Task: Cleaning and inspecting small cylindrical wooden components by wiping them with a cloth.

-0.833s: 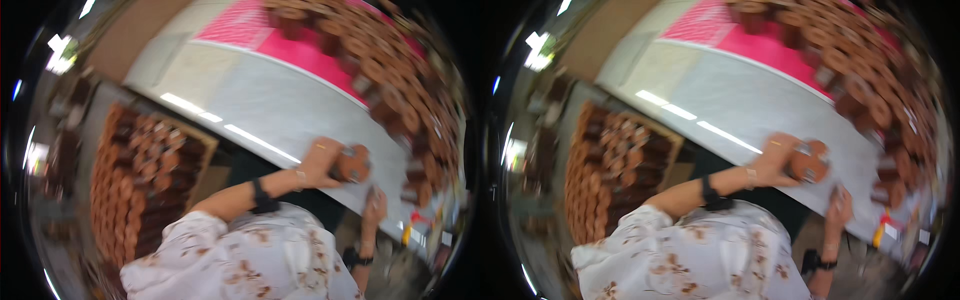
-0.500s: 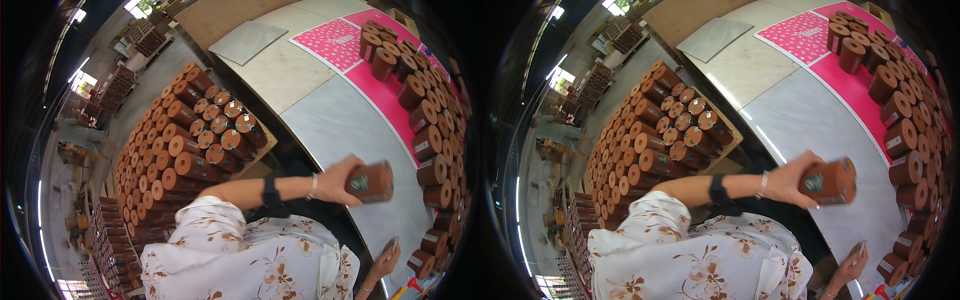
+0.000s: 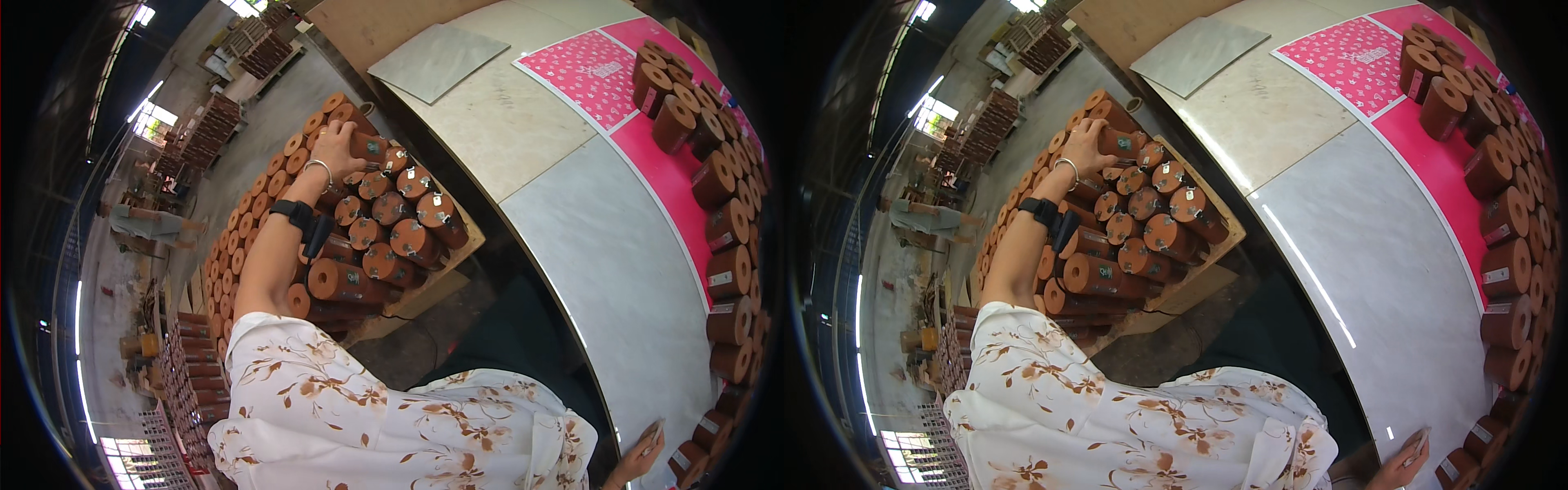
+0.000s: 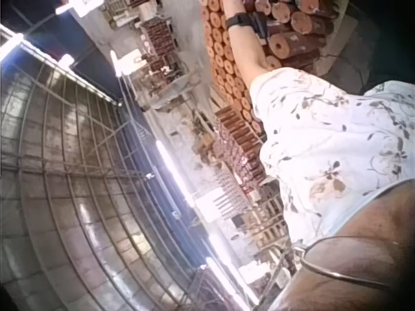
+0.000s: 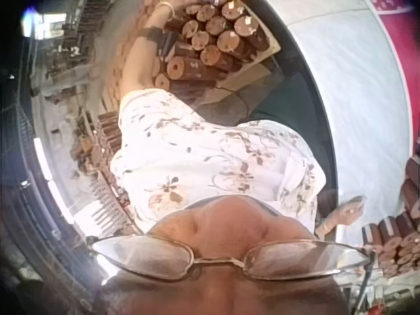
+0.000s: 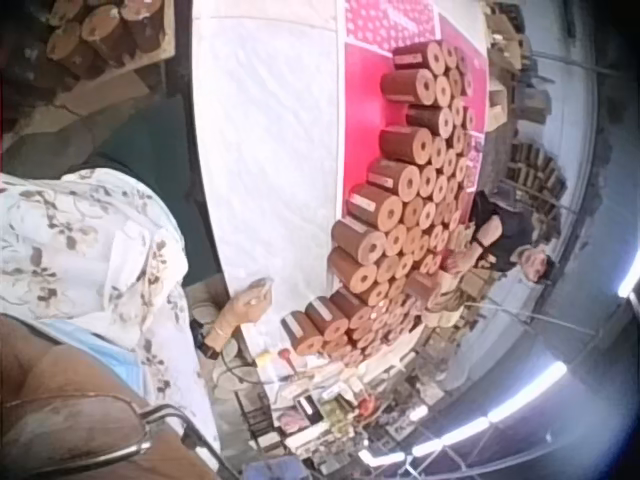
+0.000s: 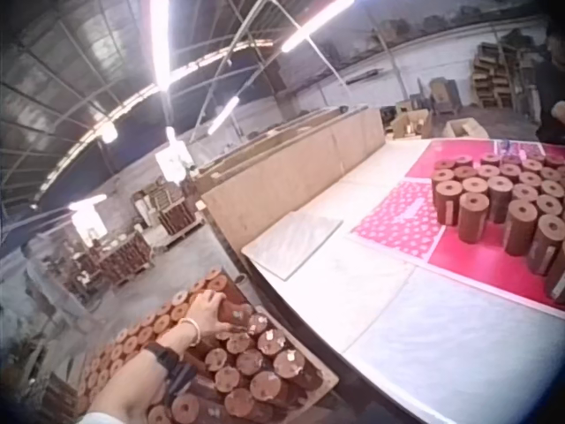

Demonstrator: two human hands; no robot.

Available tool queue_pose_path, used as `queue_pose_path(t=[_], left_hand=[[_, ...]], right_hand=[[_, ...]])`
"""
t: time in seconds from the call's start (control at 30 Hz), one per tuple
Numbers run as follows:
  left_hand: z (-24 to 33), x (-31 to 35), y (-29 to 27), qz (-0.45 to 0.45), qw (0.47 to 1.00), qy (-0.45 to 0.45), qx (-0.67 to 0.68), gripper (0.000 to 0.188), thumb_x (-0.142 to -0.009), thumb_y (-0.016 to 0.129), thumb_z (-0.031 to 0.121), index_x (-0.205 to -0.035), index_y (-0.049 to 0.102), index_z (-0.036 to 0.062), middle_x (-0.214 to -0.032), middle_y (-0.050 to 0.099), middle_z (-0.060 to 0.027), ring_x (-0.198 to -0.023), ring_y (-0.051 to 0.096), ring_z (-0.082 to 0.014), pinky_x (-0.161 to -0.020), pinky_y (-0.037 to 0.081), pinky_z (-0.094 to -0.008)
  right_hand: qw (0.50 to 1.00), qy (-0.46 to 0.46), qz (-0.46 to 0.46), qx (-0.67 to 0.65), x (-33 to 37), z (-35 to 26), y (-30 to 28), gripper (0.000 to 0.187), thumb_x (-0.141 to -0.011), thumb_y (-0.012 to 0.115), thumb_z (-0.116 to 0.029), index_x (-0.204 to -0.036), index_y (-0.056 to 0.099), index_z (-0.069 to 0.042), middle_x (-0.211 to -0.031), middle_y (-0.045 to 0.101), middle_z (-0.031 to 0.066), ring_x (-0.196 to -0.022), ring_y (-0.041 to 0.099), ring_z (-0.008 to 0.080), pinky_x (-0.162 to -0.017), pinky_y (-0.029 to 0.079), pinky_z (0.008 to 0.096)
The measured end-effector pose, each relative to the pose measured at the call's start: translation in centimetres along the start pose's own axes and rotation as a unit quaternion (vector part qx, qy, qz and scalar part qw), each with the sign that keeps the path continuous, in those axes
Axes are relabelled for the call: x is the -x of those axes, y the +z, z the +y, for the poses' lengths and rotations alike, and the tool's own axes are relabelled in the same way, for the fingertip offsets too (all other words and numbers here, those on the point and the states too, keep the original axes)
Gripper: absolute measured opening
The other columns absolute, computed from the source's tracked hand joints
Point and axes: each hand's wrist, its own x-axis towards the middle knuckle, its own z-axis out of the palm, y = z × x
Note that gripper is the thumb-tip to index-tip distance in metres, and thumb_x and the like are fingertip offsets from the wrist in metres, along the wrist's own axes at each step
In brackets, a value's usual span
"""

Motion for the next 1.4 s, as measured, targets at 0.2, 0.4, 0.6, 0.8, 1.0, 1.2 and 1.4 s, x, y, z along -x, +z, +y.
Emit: queue_pose_path(t=[0.2, 0.4, 0.6, 0.8, 1.0, 1.2, 1.4], left_hand=[[-3.4, -1.6, 2.1, -0.125, 0.982, -0.102, -0.096, 0.084, -0.062, 0.083, 0.032, -0.133, 0.044, 0.0076, -0.129, 0.044, -0.0151, -0.12, 0.046, -0.0358, -0.102, 0.044, -0.0443], [-5.4, -2.4, 4.6, -0.153, 0.976, -0.124, -0.092, 0.089, -0.061, 0.085, 0.036, -0.135, 0.044, 0.0083, -0.132, 0.043, -0.0159, -0.123, 0.044, -0.039, -0.101, 0.044, -0.0462], [-5.9, -3.0, 5.7, -0.172, 0.971, -0.139, -0.091, 0.091, -0.061, 0.085, 0.037, -0.137, 0.043, 0.01, -0.13, 0.043, -0.0161, -0.123, 0.044, -0.0388, -0.1, 0.044, -0.0472], [-6.2, -2.2, 5.4, -0.132, 0.977, -0.135, -0.1, 0.087, -0.061, 0.084, 0.039, -0.135, 0.043, 0.0158, -0.134, 0.042, -0.0122, -0.128, 0.042, -0.0342, -0.1, 0.044, -0.0469], [-5.2, -2.4, 5.0, -0.146, 0.974, -0.135, -0.105, 0.081, -0.071, 0.076, 0.038, -0.14, 0.04, 0.0167, -0.139, 0.041, -0.0112, -0.128, 0.041, -0.0332, -0.102, 0.041, -0.0457], [-1.5, -1.4, 1.0, -0.085, 0.993, -0.026, -0.074, 0.063, -0.073, 0.071, 0.039, -0.127, 0.054, 0.0108, -0.137, 0.042, -0.0133, -0.125, 0.042, -0.0331, -0.101, 0.042, -0.0431], [4.1, 0.4, -4.0, -0.023, 0.996, 0.081, 0.018, 0.06, -0.075, 0.07, 0.039, -0.124, 0.056, 0.0064, -0.135, 0.044, -0.0156, -0.124, 0.043, -0.0344, -0.101, 0.042, -0.0417]], right_hand=[[0.961, -0.115, 0.123, 0.219, -0.1, -8.9, 1.6, 0.018, -0.091, 0.064, -0.014, -0.1, 0.068, 0.002, -0.087, 0.07, 0.0151, -0.071, 0.067, 0.0261, -0.063, 0.056, 0.0319], [0.953, -0.137, 0.129, 0.235, -0.2, -7.3, 1.4, 0.021, -0.09, 0.067, -0.016, -0.101, 0.066, 0.002, -0.087, 0.069, 0.0146, -0.072, 0.067, 0.0266, -0.063, 0.056, 0.0327], [0.954, -0.123, 0.128, 0.243, -0.4, -7.8, 1.5, 0.021, -0.091, 0.065, -0.018, -0.099, 0.066, 0.002, -0.088, 0.069, 0.0154, -0.072, 0.067, 0.0269, -0.064, 0.056, 0.0332], [0.954, -0.141, 0.103, 0.243, -0.4, -5.1, 1.0, 0.027, -0.096, 0.055, -0.02, -0.111, 0.059, 0.003, -0.085, 0.066, 0.0167, -0.06, 0.063, 0.0246, -0.052, 0.052, 0.0304], [0.936, -0.204, 0.126, 0.257, -0.6, 0.3, -0.7, 0.033, -0.092, 0.061, -0.025, -0.107, 0.061, 0.005, -0.089, 0.069, 0.0182, -0.076, 0.067, 0.0322, -0.066, 0.056, 0.0374], [0.95, -0.168, 0.144, 0.22, -0.8, -2.2, -0.1, 0.032, -0.093, 0.061, -0.025, -0.106, 0.062, 0.005, -0.088, 0.069, 0.0182, -0.075, 0.067, 0.0316, -0.066, 0.056, 0.0372], [0.965, -0.132, 0.144, 0.177, -0.7, -3.8, 0.3, 0.032, -0.093, 0.061, -0.024, -0.106, 0.062, 0.005, -0.087, 0.069, 0.0181, -0.074, 0.067, 0.0311, -0.066, 0.055, 0.037]])
